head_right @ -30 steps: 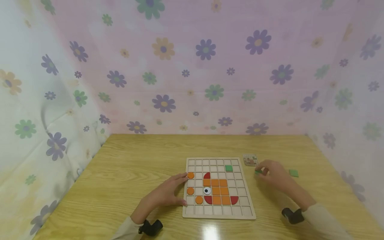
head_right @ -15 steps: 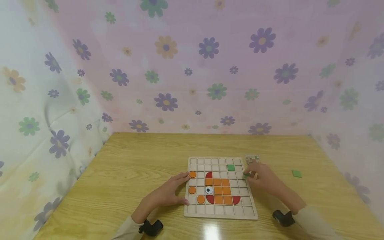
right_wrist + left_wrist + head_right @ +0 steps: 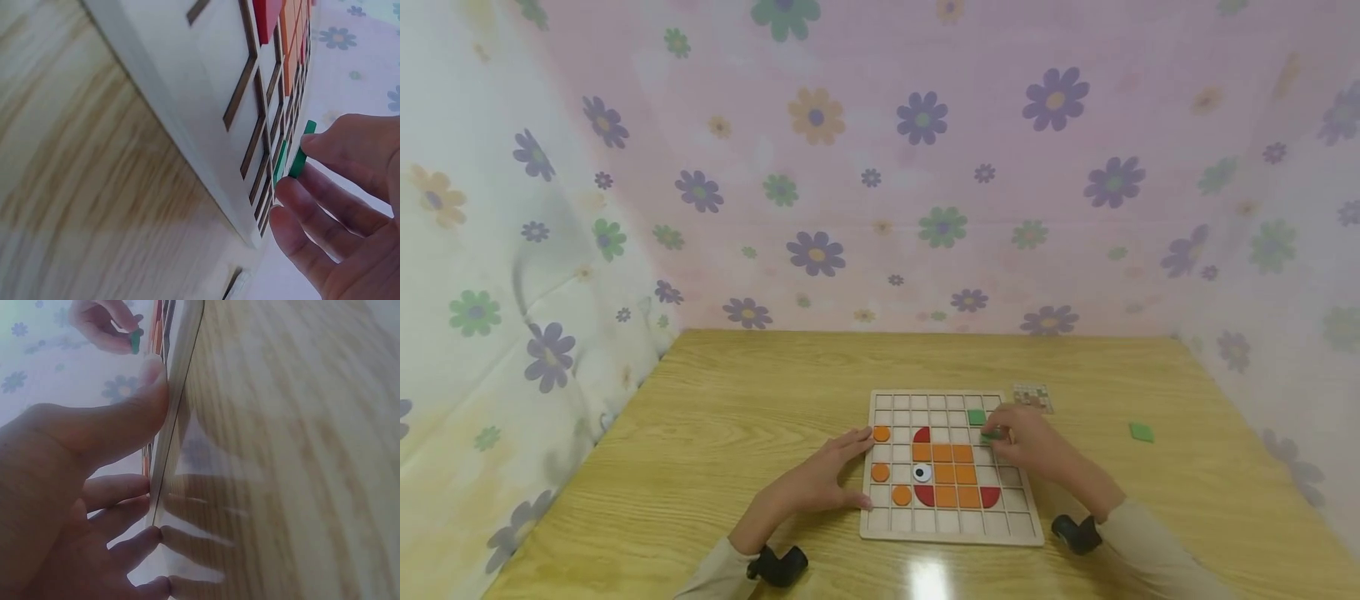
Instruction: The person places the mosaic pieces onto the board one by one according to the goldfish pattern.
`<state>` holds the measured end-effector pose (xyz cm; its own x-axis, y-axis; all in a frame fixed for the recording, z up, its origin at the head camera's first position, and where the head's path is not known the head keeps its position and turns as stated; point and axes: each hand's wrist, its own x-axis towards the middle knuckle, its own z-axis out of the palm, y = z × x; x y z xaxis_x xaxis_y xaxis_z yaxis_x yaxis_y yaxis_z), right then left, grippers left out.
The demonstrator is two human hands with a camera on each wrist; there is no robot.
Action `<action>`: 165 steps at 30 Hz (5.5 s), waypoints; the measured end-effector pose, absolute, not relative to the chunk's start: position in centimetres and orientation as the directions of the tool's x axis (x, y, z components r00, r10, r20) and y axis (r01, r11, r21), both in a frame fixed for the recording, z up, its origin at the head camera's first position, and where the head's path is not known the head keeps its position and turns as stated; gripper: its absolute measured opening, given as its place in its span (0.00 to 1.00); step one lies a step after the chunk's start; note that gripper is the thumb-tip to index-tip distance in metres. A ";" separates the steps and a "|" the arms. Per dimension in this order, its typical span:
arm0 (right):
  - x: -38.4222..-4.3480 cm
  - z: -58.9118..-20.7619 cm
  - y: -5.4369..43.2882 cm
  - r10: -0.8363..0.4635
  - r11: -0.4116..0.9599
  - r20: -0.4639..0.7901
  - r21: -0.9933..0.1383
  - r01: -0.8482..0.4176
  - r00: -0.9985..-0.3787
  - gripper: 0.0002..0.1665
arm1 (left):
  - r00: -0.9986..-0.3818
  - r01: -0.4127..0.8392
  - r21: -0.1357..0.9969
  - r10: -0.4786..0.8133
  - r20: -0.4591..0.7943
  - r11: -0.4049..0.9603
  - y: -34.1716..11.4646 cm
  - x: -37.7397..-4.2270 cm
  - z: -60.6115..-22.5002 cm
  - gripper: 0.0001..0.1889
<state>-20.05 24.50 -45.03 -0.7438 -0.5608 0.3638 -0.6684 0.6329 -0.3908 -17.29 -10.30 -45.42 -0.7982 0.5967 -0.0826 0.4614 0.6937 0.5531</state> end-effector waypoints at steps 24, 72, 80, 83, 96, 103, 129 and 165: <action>-20.6 -45.1 23.0 -0.538 0.646 0.300 -0.453 -0.614 -0.788 0.17 | -0.793 0.470 0.555 0.605 -0.077 0.687 -10.4 -17.2 -45.3 0.45; -17.7 -43.1 34.1 -0.434 0.804 0.275 -0.312 -0.507 -0.858 0.20 | -0.792 0.470 0.556 0.605 -0.077 0.686 -10.5 -17.6 -45.6 0.45; -17.6 -44.0 36.8 -0.399 0.834 0.242 -0.305 -0.460 -0.884 0.24 | -0.794 0.462 0.569 0.603 -0.075 0.681 -10.6 -17.3 -45.7 0.46; -17.7 -44.5 37.8 -0.392 0.836 0.234 -0.314 -0.450 -0.890 0.23 | -0.799 0.455 0.566 0.596 -0.082 0.688 -10.6 -17.2 -45.7 0.46; -18.6 -44.9 41.1 -0.298 0.873 0.112 -0.370 -0.318 -0.948 0.18 | -0.794 0.478 0.548 0.605 -0.066 0.687 -10.7 -17.4 -45.8 0.46; -18.4 -46.0 41.5 -0.309 0.861 0.196 -0.357 -0.361 -0.931 0.13 | -0.799 0.461 0.561 0.596 -0.074 0.688 -10.6 -17.0 -46.0 0.46; -19.3 -45.6 39.7 -0.349 0.828 0.191 -0.396 -0.397 -0.918 0.10 | -0.788 0.469 0.577 0.612 -0.069 0.669 -10.8 -17.3 -45.8 0.45; -20.0 -44.9 30.3 -0.535 0.633 0.358 -0.431 -0.644 -0.765 0.14 | -0.783 0.476 0.581 0.619 -0.062 0.661 -10.8 -17.6 -45.9 0.46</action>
